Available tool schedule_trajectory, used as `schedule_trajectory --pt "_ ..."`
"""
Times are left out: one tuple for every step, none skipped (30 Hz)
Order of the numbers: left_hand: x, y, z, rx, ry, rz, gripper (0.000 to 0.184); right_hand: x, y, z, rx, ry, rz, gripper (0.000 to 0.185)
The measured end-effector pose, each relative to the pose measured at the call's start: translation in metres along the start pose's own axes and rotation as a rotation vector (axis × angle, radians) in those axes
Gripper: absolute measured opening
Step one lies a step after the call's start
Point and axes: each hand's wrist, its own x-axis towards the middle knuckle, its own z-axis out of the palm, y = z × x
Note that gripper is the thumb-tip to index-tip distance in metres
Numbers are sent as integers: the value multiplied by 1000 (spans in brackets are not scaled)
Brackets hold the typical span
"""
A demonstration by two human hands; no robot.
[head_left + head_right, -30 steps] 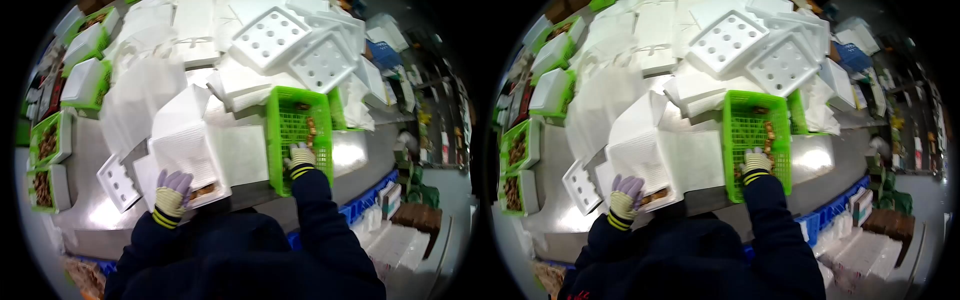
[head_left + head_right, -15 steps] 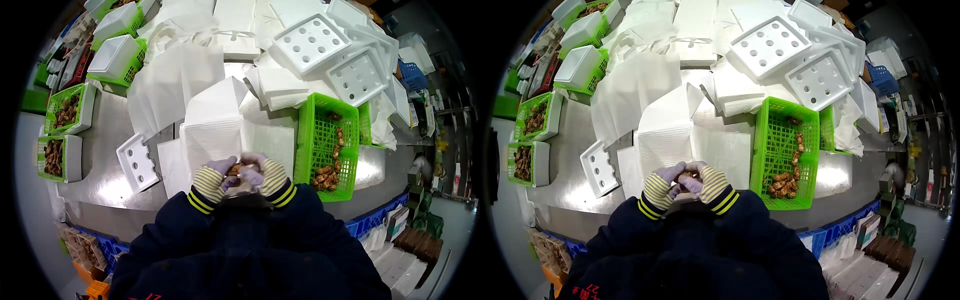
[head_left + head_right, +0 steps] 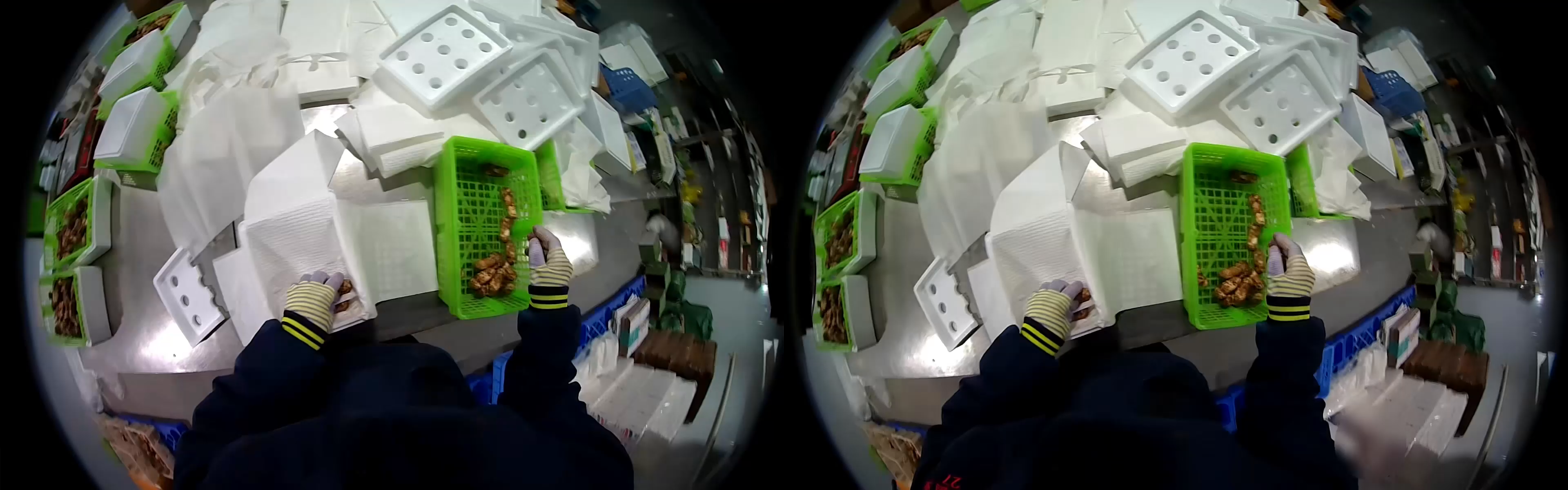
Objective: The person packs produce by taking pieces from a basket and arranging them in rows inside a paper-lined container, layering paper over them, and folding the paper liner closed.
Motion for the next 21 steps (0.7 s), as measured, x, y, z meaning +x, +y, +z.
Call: schedule_trajectory --pt "6 4 9 24 37 28 25 -3 10 -20 -241 43 -130 25" --pt "7 2 13 43 -14 12 26 0 26 -25 -402 -49 -145 26" --pt "1 11 1 37 36 16 27 -2 -11 -24 -425 -186 13 30" --pt "5 8 4 9 12 33 26 0 -5 -18 -606 -392 -20 34" --pt "6 1 8 -17 -14 40 24 5 9 -6 -779 -610 -57 38" --pt "4 -4 12 -61 37 74 25 8 27 12 -846 -726 -30 41" --pt "5 -8 17 -54 34 68 25 9 15 31 -904 -844 -6 44" --pt "6 -15 21 -127 26 87 26 5 1 42 -1030 -903 31 46" --pt "12 -19 22 -206 20 118 26 7 17 47 -1066 -926 99 46" --pt "1 -10 2 -205 76 78 31 13 12 62 -1118 -1005 123 45" --pt "-3 -9 -7 -105 193 133 35 20 7 68 -1189 -1065 163 44" --pt "18 -12 -14 -578 -65 -227 32 25 13 58 -1226 -1043 178 41" --pt "5 -29 -8 -499 161 -28 31 29 -1 70 -1254 -1054 132 37" --pt "-6 -46 -2 -369 398 148 31 25 -13 64 -1244 -945 108 36" --pt "-13 -54 -7 -513 436 71 29 27 5 59 -1177 -837 100 35" --pt "-19 -61 -17 -662 485 -1 28 29 -3 57 -1104 -732 85 35" --pt "-31 -67 -28 -465 586 53 29 29 -15 43 -1129 -631 -21 29" --pt "-45 -70 -43 -260 698 85 31 34 -27 43 -1051 -538 -130 24" --pt "-51 -69 -51 -282 678 68 32 31 -40 33 -974 -433 -199 20" --pt "-59 -66 -57 -312 692 41 32 28 -55 29 -733 -318 -302 19" --pt "-69 -67 -59 -342 712 8 33 24 -83 33 -486 -210 -401 18"
